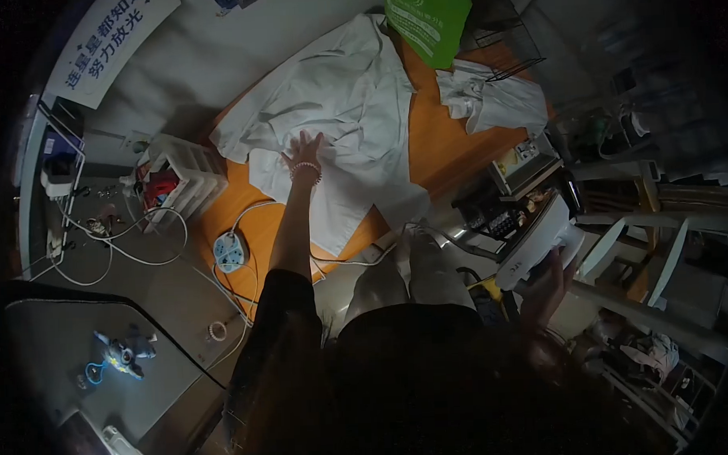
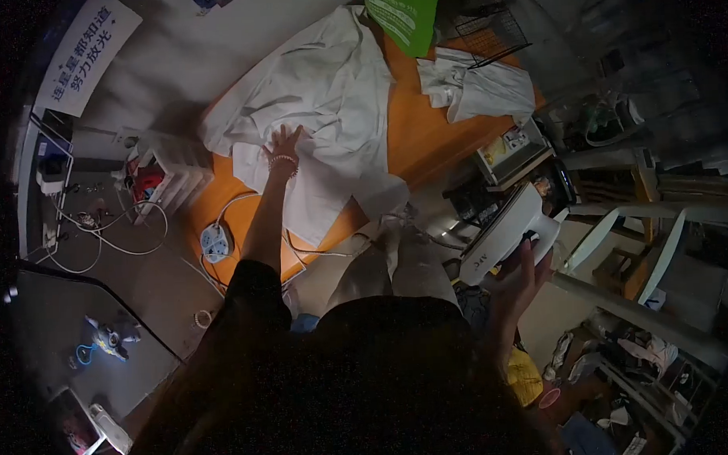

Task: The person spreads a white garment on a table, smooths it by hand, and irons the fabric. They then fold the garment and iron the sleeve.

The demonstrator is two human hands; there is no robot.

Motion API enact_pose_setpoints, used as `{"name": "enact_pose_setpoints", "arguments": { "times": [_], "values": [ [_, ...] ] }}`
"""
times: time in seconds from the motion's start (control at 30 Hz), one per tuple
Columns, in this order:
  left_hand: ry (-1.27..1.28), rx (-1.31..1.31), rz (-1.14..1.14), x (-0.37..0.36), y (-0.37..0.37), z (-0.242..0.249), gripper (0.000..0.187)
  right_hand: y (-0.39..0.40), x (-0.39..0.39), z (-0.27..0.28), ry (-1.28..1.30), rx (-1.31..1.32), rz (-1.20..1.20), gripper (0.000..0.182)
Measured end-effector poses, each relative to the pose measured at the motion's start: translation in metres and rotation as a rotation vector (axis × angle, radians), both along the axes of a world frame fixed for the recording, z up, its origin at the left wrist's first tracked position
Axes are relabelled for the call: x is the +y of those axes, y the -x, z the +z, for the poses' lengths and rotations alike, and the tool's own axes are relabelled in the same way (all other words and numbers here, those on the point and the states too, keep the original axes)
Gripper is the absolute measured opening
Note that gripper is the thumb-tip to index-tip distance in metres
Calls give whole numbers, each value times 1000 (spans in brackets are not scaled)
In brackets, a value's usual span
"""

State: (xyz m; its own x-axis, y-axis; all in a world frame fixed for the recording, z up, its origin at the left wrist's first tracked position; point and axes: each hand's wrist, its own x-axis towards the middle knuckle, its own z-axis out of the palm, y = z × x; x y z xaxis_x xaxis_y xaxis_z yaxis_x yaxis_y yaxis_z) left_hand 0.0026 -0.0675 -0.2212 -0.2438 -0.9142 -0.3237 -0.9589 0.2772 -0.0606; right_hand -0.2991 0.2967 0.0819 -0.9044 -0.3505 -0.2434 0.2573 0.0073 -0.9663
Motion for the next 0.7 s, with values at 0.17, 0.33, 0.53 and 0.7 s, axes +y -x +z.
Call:
{"name": "enact_pose_setpoints", "arguments": {
  "times": [0.17, 0.33, 0.53, 0.7],
  "values": [
    [60, 273, 100, 105, 43, 40, 69, 24, -15, -28, 172, -176, 146, 31],
    [53, 452, 156, 184, 73, 44, 70, 21, -57, 0, 257, -141, 195, 19],
    [87, 347, 226, 198, 32, -7, 61, 50, -71, -10, 315, -232, 261, 14],
    [122, 744, 442, 152, 3, -11, 23, 53, -78, 0, 287, -212, 246, 19]
  ]
}}
